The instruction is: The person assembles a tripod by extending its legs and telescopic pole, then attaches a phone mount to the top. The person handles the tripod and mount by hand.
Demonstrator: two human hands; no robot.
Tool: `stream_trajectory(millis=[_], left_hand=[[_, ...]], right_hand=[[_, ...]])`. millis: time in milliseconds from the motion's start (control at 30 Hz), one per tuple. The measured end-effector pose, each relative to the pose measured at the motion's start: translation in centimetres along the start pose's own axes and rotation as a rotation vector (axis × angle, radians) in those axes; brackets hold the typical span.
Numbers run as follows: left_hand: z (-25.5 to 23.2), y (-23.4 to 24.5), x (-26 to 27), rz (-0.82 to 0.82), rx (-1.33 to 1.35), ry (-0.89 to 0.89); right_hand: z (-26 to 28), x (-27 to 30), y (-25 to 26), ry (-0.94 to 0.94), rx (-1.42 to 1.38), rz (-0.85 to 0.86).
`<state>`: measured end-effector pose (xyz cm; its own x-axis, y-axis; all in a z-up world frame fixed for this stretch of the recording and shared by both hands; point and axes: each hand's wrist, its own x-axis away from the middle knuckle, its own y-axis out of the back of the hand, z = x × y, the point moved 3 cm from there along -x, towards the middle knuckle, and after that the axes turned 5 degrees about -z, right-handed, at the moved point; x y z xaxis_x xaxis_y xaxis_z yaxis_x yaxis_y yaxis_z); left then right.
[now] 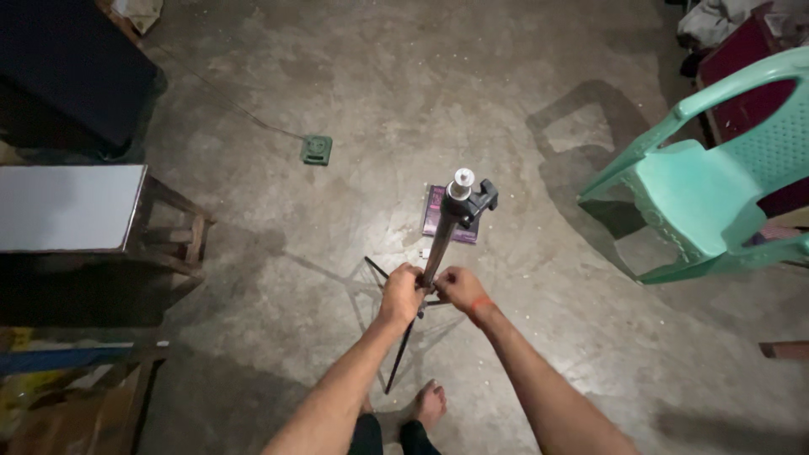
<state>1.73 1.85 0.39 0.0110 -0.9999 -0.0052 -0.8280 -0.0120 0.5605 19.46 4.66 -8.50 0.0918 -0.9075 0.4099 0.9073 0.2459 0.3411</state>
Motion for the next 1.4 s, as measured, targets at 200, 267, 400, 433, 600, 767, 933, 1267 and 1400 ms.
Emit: stream_trajectory(millis=[200,267,400,433,600,767,933,1267,1400], left_hand=[[-1.2,1.4,-1.3,0.042,-0.007,-0.076],[-1.8,1.7,-2.0,0.095,0.058,-0.057],[-2.7,3.0,-3.3,0.219,0.100,-0.024],[-3.2,3.5,-3.7,0.247,0.128,-0.047],[-5.2,5.5,-4.5,0.370,0.206,-0.115],[-9.0,8.2,-5.1,0.410,0.204,-0.205],[-14.4,12.2,-5.0,0.404,0.204,-0.341],[-25.9,21.2,-2.4,0.306,0.263,-0.374],[-28.6,23.2,-1.7,0.231,0.314,-0.310]], right_hand=[[3.9,2.0,0.6,0.035,0.097,-0.124],[5.7,2.4,1.4,0.023,0.079,-0.139],[10.2,2.7,2.8,0.204,-0.069,-0.075],[11.2,2.7,3.2,0.218,-0.085,-0.079],[15.9,4.3,4.3,0.253,-0.254,-0.072],[20.8,6.5,5.2,0.290,-0.400,-0.093],[24.3,8.3,7.6,0.283,-0.500,-0.160],[34.0,16.9,13.5,0.626,-0.610,-0.102],[37.4,18.9,13.7,0.621,-0.337,-0.207]])
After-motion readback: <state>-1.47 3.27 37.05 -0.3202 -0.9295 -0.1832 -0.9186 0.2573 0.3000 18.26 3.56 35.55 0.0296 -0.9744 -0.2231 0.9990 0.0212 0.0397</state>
